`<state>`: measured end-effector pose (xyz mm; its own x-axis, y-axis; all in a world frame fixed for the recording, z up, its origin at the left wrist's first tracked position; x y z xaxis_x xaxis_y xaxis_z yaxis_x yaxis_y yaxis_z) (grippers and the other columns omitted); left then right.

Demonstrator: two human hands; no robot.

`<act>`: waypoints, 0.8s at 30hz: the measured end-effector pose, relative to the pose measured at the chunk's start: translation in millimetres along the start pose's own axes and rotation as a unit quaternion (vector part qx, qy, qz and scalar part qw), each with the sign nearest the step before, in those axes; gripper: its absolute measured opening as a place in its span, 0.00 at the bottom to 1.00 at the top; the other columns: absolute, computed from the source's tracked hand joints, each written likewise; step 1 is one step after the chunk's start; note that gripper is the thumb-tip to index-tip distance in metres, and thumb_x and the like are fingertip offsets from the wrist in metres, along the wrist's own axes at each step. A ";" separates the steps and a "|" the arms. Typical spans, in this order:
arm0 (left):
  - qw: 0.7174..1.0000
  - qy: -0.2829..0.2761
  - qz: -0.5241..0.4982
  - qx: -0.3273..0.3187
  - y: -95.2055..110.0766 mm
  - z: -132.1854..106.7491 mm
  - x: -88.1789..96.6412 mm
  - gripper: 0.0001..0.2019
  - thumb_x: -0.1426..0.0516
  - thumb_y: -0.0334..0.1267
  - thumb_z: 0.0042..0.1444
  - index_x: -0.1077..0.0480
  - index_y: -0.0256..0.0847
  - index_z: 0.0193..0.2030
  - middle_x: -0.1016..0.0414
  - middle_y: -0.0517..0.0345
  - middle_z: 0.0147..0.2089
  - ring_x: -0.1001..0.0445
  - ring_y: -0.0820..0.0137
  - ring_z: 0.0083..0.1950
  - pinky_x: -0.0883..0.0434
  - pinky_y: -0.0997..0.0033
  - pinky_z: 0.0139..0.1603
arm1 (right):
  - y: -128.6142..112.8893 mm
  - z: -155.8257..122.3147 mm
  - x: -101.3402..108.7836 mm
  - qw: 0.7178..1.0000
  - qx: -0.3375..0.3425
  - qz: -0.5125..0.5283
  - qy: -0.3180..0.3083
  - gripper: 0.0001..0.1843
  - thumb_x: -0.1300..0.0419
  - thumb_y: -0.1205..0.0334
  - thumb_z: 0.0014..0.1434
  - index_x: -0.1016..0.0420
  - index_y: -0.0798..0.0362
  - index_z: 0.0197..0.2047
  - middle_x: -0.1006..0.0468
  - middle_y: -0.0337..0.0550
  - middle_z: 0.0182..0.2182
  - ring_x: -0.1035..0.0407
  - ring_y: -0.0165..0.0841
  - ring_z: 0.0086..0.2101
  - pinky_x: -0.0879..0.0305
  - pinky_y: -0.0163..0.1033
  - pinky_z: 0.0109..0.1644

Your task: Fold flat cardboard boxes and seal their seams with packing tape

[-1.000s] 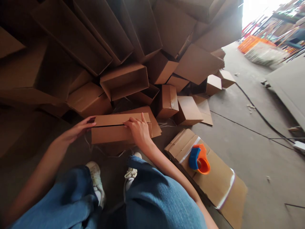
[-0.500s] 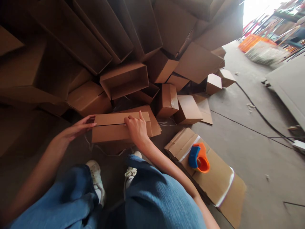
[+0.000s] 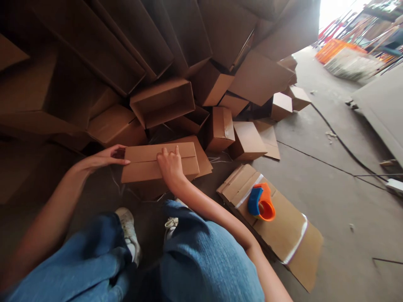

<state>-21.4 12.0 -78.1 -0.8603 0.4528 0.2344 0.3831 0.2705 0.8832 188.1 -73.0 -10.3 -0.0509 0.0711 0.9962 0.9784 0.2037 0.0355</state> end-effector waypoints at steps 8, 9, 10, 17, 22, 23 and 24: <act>0.997 0.076 -0.005 0.018 10.6 -22.0 -20.8 0.30 0.29 0.43 0.39 0.32 0.44 0.50 0.28 0.45 0.64 0.31 0.53 0.67 0.29 0.55 0.62 | 28.7 -11.2 -2.4 0.988 -0.012 0.143 0.049 0.11 0.45 0.64 0.68 0.20 0.51 0.42 0.21 0.49 0.46 0.28 0.41 0.49 0.41 0.49 0.62; 0.997 0.076 -0.014 0.025 10.1 -23.4 -22.3 0.31 0.29 0.44 0.39 0.33 0.44 0.51 0.29 0.45 0.65 0.32 0.53 0.67 0.28 0.55 0.61 | 35.4 -13.0 -3.8 0.981 -0.007 0.185 0.055 0.10 0.44 0.63 0.68 0.20 0.51 0.42 0.21 0.47 0.47 0.28 0.41 0.50 0.42 0.49 0.63; 0.997 0.075 -0.020 0.032 9.4 -24.1 -22.8 0.33 0.28 0.45 0.37 0.32 0.44 0.51 0.28 0.45 0.65 0.31 0.52 0.67 0.27 0.56 0.59 | 44.2 -14.8 -5.2 0.971 -0.008 0.230 0.069 0.10 0.43 0.61 0.67 0.20 0.50 0.44 0.21 0.46 0.48 0.28 0.40 0.51 0.43 0.49 0.64; 0.995 0.057 0.031 0.071 3.8 -20.0 -14.4 0.39 0.27 0.55 0.31 0.27 0.45 0.53 0.24 0.44 0.62 0.28 0.48 0.65 0.25 0.55 0.54 | 138.7 -33.6 -50.6 0.853 -0.287 0.422 0.109 0.34 0.36 0.49 0.59 0.30 0.59 0.63 0.29 0.60 0.61 0.34 0.48 0.60 0.38 0.49 0.62; 0.996 0.027 0.018 0.088 2.2 -16.5 -18.2 0.37 0.26 0.56 0.25 0.21 0.43 0.45 0.19 0.47 0.56 0.27 0.48 0.63 0.26 0.56 0.58 | 137.6 -31.5 -78.2 0.836 -0.267 0.478 0.041 0.25 0.46 0.42 0.64 0.19 0.55 0.41 0.18 0.45 0.38 0.25 0.40 0.42 0.32 0.39 0.45; 0.996 0.027 0.012 0.085 3.1 -16.4 -19.3 0.36 0.26 0.56 0.24 0.20 0.43 0.44 0.18 0.48 0.55 0.26 0.49 0.62 0.26 0.57 0.58 | 136.9 -31.5 -78.3 0.835 -0.266 0.479 0.045 0.26 0.47 0.41 0.64 0.19 0.55 0.40 0.18 0.44 0.37 0.25 0.39 0.41 0.33 0.38 0.44; 0.996 0.027 0.007 0.080 4.5 -16.4 -20.5 0.36 0.26 0.56 0.23 0.20 0.43 0.43 0.18 0.48 0.54 0.25 0.49 0.62 0.26 0.58 0.57 | 137.0 -31.5 -77.0 0.835 -0.266 0.479 0.049 0.26 0.47 0.40 0.63 0.19 0.54 0.40 0.18 0.44 0.36 0.25 0.39 0.41 0.33 0.38 0.44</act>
<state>-7.6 -10.0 -72.3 -0.8692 0.4129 0.2719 0.4409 0.3983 0.8044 332.4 -81.3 -79.6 0.7969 -0.1333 0.5892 0.5129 -0.3660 -0.7765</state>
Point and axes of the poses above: each hand's wrist, its own z-axis towards the middle knuckle, its own x-axis out of the back of the hand, y = z × x, the point moved 6 cm from there along z, towards the middle knuckle
